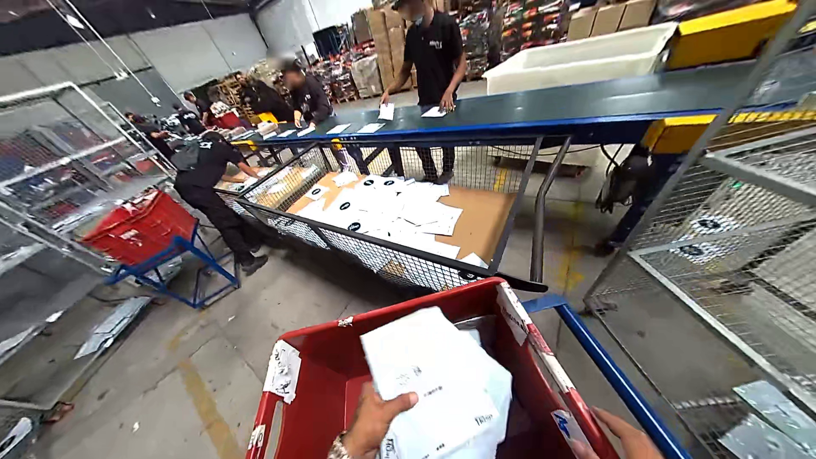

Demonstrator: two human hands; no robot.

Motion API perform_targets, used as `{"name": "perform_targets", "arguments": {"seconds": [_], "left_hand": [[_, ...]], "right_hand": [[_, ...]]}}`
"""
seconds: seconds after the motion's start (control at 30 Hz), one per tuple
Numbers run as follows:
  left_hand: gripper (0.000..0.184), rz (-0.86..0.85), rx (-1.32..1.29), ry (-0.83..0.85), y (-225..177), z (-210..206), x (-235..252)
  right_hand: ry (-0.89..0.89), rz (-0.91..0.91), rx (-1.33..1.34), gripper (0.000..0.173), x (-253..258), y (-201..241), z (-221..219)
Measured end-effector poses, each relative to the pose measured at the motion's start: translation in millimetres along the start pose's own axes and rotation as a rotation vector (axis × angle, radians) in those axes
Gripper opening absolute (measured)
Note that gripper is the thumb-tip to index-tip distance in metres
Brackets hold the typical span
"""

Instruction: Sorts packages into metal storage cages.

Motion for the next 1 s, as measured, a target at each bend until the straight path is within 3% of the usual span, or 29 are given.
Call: {"name": "perform_targets", "arguments": {"seconds": [0.1, 0.2, 0.3, 0.43, 0.57, 0.63, 0.77, 0.87, 1.0], "left_hand": [[0.051, -0.191, -0.183, -0.126, -42, -5, -42], [0.062, -0.346, -0.28, -0.132, -81, -32, -82], [0.067, -0.45, -0.328, -0.059, -113, -72, -111], [0.07, -0.471, -0.305, 0.181, -124, -135, -136], [0.063, -0.274, -0.299, 0.468, -59, -217, -165], [0.058, -0.137, -0.259, 0.538, -9, -253, -182], [0.057, 0.106, -0.198, 0.607, 77, -303, -211], [0.059, 0.204, -0.151, 0.736, 99, -331, -214], [0.062, 0.297, -0.229, 0.903, 125, -357, -213]], "right_hand": [[-0.083, 0.145, 0.12, 0.065, -14, 35, 20], [-0.058, 0.274, 0.465, 0.072, -32, 75, 45], [-0.1, 0.386, 0.611, 0.083, -51, 108, 88], [-0.245, 0.353, 0.459, 0.091, -95, 119, 144], [-0.215, 0.115, 0.376, 0.08, -160, 51, 148], [-0.2, -0.01, 0.421, 0.07, -204, 2, 128], [-0.205, -0.25, 0.558, 0.069, -297, -75, 83], [-0.258, -0.364, 0.735, 0.058, -344, -97, 66], [-0.326, -0.376, 0.678, 0.04, -374, -108, 61]]}}
Point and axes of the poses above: each hand's wrist, its own x-axis towards the middle knuckle, its own z-axis out of the back of the hand, y = z × x, the point moved 8 cm from there along x, towards the middle knuckle, and after that the axes turned 15 degrees about y, right-handed, at the moved point
